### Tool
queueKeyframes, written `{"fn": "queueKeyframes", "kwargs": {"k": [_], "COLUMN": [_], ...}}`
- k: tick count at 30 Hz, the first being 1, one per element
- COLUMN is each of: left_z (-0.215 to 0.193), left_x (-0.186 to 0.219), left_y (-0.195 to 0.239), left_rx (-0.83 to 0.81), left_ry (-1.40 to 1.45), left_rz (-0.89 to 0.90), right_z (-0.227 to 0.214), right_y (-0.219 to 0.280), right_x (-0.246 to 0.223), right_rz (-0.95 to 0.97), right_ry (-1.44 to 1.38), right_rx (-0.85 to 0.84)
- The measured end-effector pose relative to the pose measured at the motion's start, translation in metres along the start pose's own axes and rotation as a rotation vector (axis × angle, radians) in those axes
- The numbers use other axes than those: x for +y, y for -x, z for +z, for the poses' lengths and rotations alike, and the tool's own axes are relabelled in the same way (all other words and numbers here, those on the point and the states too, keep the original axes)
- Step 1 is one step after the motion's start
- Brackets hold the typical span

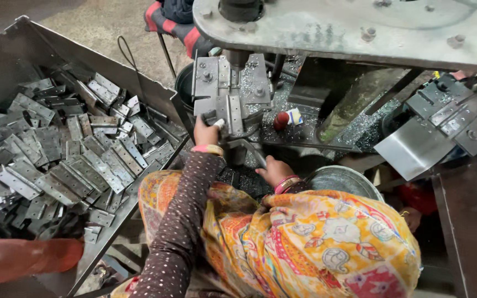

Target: The person places small metal brackets into a press machine one by one, activates the machine using a lever, and then gathers the processed parts into a container.

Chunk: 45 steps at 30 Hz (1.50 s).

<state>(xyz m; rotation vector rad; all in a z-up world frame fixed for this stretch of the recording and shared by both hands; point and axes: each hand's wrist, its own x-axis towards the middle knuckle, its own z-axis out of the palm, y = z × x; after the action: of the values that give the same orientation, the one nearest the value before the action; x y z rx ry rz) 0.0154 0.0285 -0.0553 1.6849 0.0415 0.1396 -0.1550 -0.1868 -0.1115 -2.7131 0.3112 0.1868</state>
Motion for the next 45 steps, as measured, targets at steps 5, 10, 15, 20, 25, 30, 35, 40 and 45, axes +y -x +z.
{"fn": "queueKeyframes", "kwargs": {"k": [5, 10, 15, 20, 25, 30, 35, 40, 45], "left_z": [0.000, 0.013, 0.029, 0.032, 0.035, 0.031, 0.041, 0.064, 0.058], "left_x": [0.069, 0.085, 0.074, 0.068, 0.058, 0.056, 0.051, 0.051, 0.052], "left_y": [0.054, 0.059, 0.018, 0.016, 0.015, 0.014, 0.012, -0.018, -0.017], "left_rx": [0.035, -0.098, -0.140, -0.181, -0.153, -0.127, -0.181, -0.203, -0.210], "left_ry": [-0.694, -1.141, -1.238, -1.186, -1.149, -1.161, -1.289, -1.376, -1.342], "left_rz": [0.267, 0.687, 0.645, 0.586, 0.577, 0.609, 0.595, 0.539, 0.560], "right_z": [-0.007, -0.026, -0.057, -0.056, 0.001, 0.018, -0.039, -0.050, 0.005], "right_y": [0.004, 0.002, 0.000, 0.003, 0.017, 0.016, 0.011, -0.016, 0.028], "right_x": [-0.006, -0.018, -0.034, -0.030, -0.007, 0.011, -0.022, -0.021, 0.001], "right_rz": [0.006, 0.012, 0.044, 0.020, 0.073, -0.003, 0.073, -0.030, 0.012], "right_ry": [-0.045, -0.014, 0.010, -0.003, 0.004, 0.037, 0.106, 0.112, 0.039], "right_rx": [-0.055, -0.115, -0.169, -0.138, -0.089, -0.048, -0.174, -0.124, -0.078]}}
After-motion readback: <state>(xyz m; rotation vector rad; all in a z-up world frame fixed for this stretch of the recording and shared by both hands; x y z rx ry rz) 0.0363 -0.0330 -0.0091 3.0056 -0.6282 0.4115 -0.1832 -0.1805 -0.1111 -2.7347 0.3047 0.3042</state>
